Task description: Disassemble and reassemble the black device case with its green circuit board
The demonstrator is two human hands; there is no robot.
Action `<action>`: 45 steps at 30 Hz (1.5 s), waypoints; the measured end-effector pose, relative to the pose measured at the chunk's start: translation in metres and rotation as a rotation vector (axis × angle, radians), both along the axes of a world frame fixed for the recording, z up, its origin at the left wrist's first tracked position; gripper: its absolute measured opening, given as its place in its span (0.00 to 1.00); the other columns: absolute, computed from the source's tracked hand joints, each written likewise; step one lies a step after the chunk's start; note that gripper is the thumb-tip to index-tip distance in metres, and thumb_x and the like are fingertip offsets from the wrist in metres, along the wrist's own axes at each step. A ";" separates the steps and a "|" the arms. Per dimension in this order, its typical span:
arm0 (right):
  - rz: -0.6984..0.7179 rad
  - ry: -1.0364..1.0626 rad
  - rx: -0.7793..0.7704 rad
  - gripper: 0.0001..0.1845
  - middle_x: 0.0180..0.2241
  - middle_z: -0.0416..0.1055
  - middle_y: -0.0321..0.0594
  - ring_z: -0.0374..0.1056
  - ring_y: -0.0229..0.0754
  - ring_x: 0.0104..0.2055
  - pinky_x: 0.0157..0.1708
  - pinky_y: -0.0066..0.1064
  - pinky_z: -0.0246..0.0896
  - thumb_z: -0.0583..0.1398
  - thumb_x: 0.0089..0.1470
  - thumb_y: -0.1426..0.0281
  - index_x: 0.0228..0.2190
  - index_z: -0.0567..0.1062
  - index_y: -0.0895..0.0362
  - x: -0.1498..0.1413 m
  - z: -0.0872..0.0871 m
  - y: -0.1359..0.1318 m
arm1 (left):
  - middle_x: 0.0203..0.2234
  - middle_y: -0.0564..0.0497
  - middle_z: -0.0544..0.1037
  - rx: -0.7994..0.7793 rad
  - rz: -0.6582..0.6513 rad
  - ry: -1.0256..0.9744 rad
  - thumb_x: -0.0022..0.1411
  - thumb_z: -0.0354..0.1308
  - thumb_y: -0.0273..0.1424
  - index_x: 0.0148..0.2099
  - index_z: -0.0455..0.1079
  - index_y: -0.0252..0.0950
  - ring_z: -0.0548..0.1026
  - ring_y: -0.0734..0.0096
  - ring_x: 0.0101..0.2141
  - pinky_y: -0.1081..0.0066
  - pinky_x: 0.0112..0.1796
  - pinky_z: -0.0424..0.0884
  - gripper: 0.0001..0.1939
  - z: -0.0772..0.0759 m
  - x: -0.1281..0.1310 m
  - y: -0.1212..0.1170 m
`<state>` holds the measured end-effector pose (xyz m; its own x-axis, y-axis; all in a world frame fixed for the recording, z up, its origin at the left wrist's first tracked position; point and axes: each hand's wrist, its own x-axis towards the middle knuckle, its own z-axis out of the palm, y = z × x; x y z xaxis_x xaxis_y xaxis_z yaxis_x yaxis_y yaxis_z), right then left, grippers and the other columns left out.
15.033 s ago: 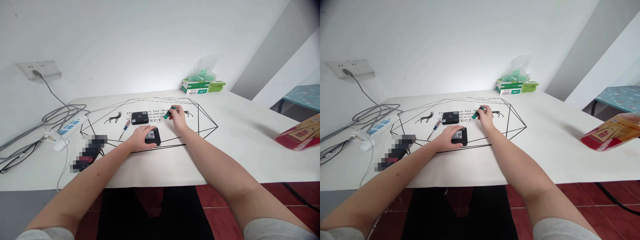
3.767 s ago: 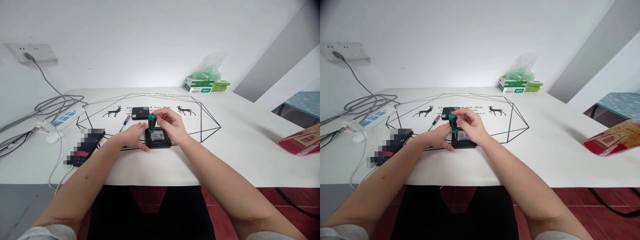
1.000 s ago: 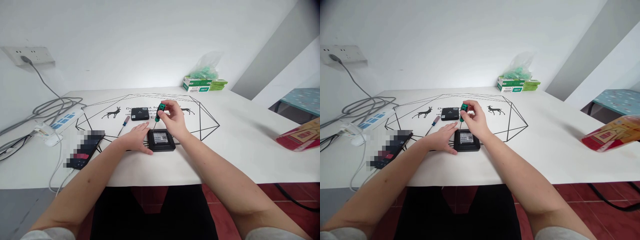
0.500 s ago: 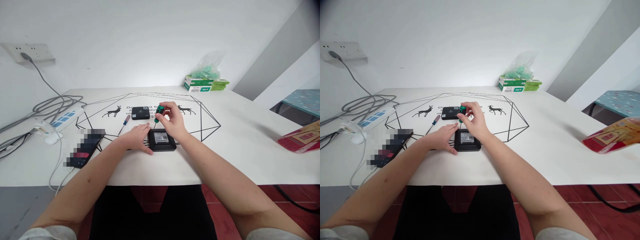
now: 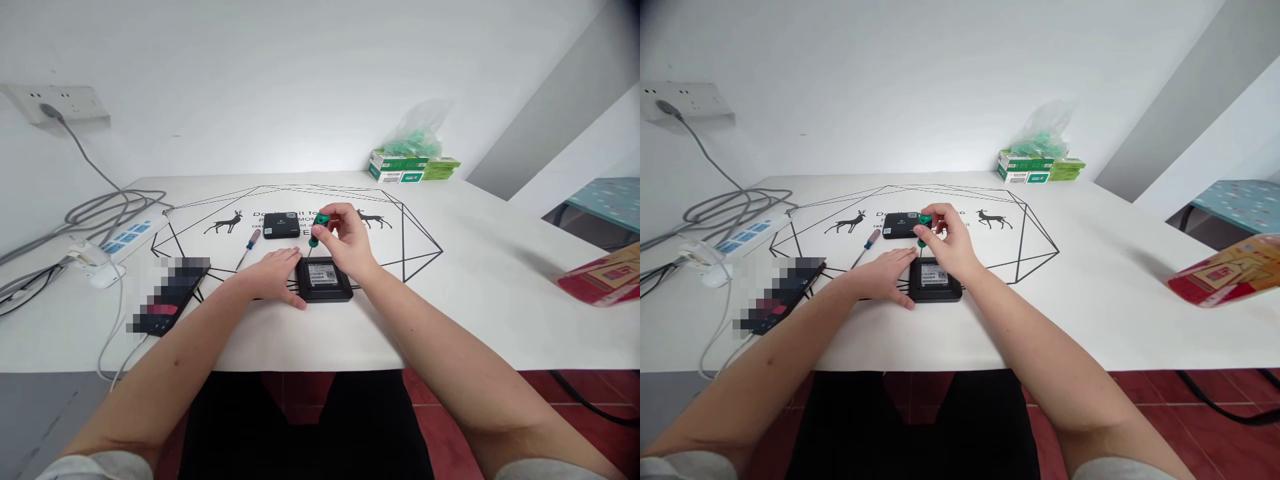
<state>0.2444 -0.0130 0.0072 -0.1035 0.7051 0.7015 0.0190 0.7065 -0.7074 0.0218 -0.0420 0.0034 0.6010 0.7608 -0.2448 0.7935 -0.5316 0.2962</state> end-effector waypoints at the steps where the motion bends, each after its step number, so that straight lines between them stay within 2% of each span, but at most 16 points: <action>1: -0.011 0.004 0.008 0.21 0.44 0.74 0.36 0.69 0.42 0.39 0.43 0.42 0.74 0.71 0.61 0.48 0.48 0.75 0.45 0.000 -0.002 0.001 | 0.83 0.34 0.41 -0.003 0.007 0.005 0.52 0.63 0.75 0.85 0.38 0.34 0.43 0.30 0.80 0.46 0.76 0.44 0.77 0.001 0.001 0.000; 5: -0.004 0.001 0.005 0.19 0.44 0.72 0.37 0.71 0.44 0.45 0.48 0.44 0.75 0.65 0.66 0.47 0.51 0.77 0.44 0.000 -0.004 0.002 | 0.83 0.34 0.42 0.006 0.012 0.018 0.52 0.63 0.74 0.85 0.41 0.32 0.43 0.33 0.80 0.48 0.76 0.45 0.76 0.004 0.002 -0.001; 8: 0.012 0.002 -0.030 0.22 0.52 0.76 0.41 0.74 0.47 0.52 0.55 0.48 0.75 0.60 0.70 0.44 0.53 0.77 0.43 0.001 -0.002 0.001 | 0.83 0.35 0.42 0.010 0.002 0.017 0.51 0.63 0.74 0.85 0.41 0.34 0.44 0.33 0.80 0.47 0.76 0.46 0.76 0.004 0.002 -0.001; 11: 0.059 0.003 -0.054 0.23 0.65 0.73 0.44 0.75 0.48 0.56 0.57 0.49 0.76 0.61 0.68 0.42 0.53 0.73 0.43 0.000 0.000 0.000 | 0.83 0.35 0.42 0.007 0.003 0.020 0.51 0.63 0.74 0.85 0.40 0.34 0.44 0.32 0.80 0.47 0.76 0.46 0.76 0.004 0.002 -0.001; 14: 0.150 0.052 -0.096 0.23 0.70 0.69 0.42 0.79 0.46 0.54 0.51 0.44 0.79 0.67 0.65 0.45 0.50 0.68 0.43 -0.003 0.001 -0.001 | 0.83 0.35 0.42 0.004 0.012 0.019 0.51 0.64 0.74 0.85 0.41 0.32 0.44 0.30 0.80 0.48 0.76 0.45 0.76 0.004 0.003 -0.001; 18: 0.186 0.151 -0.100 0.22 0.63 0.76 0.38 0.82 0.42 0.47 0.42 0.38 0.79 0.71 0.63 0.52 0.47 0.67 0.43 -0.007 -0.003 -0.001 | 0.83 0.34 0.43 0.020 0.004 0.020 0.51 0.63 0.74 0.85 0.41 0.33 0.44 0.31 0.79 0.47 0.76 0.46 0.75 0.004 0.003 -0.002; 21: 0.147 0.146 -0.061 0.20 0.60 0.79 0.39 0.81 0.42 0.46 0.44 0.40 0.78 0.71 0.64 0.54 0.48 0.70 0.43 -0.008 -0.006 -0.002 | 0.83 0.33 0.44 0.018 0.007 0.036 0.52 0.63 0.74 0.84 0.42 0.30 0.45 0.32 0.79 0.48 0.76 0.47 0.75 0.006 0.003 -0.003; 26: 0.120 0.033 -0.009 0.20 0.64 0.77 0.43 0.76 0.49 0.55 0.47 0.46 0.75 0.67 0.66 0.50 0.55 0.75 0.43 -0.005 -0.005 -0.004 | 0.82 0.32 0.44 0.013 0.016 0.048 0.53 0.63 0.73 0.84 0.42 0.29 0.45 0.32 0.79 0.49 0.76 0.47 0.75 0.009 0.004 -0.004; 30: 0.057 -0.070 0.050 0.21 0.57 0.80 0.42 0.75 0.48 0.51 0.49 0.47 0.72 0.65 0.68 0.48 0.56 0.77 0.43 -0.001 -0.001 -0.004 | 0.82 0.33 0.45 0.025 0.011 0.048 0.53 0.63 0.73 0.84 0.43 0.32 0.47 0.31 0.79 0.48 0.75 0.48 0.74 0.007 0.004 -0.004; 35: 0.000 -0.116 0.127 0.20 0.49 0.77 0.40 0.72 0.47 0.49 0.50 0.46 0.71 0.64 0.69 0.49 0.56 0.80 0.42 0.002 0.002 -0.002 | 0.82 0.33 0.46 0.032 0.006 0.042 0.53 0.62 0.74 0.84 0.43 0.31 0.47 0.32 0.79 0.47 0.76 0.48 0.74 0.005 0.003 -0.003; 41: 0.028 -0.076 0.056 0.19 0.42 0.75 0.39 0.71 0.46 0.44 0.53 0.49 0.72 0.59 0.73 0.50 0.56 0.81 0.41 0.004 0.003 0.000 | 0.83 0.33 0.43 0.007 0.015 0.064 0.53 0.63 0.73 0.84 0.42 0.29 0.44 0.34 0.80 0.49 0.76 0.46 0.75 0.008 0.004 -0.004; 43: -0.002 -0.063 0.054 0.18 0.41 0.75 0.39 0.71 0.45 0.42 0.51 0.49 0.74 0.61 0.71 0.49 0.54 0.81 0.43 0.003 0.002 0.002 | 0.83 0.32 0.43 0.012 0.013 0.065 0.53 0.63 0.73 0.84 0.42 0.30 0.44 0.34 0.80 0.49 0.76 0.46 0.75 0.008 0.003 -0.004; 45: -0.013 -0.037 0.060 0.18 0.45 0.75 0.40 0.72 0.45 0.44 0.48 0.47 0.75 0.65 0.68 0.49 0.52 0.80 0.44 0.001 0.001 0.003 | 0.83 0.32 0.44 0.014 0.010 0.063 0.53 0.63 0.74 0.84 0.41 0.30 0.45 0.34 0.80 0.48 0.76 0.46 0.75 0.006 0.003 -0.003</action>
<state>0.2458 -0.0102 0.0083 -0.1212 0.6630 0.7387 0.0533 0.7475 -0.6621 0.0247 -0.0448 0.0093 0.5772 0.7701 -0.2716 0.8157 -0.5274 0.2378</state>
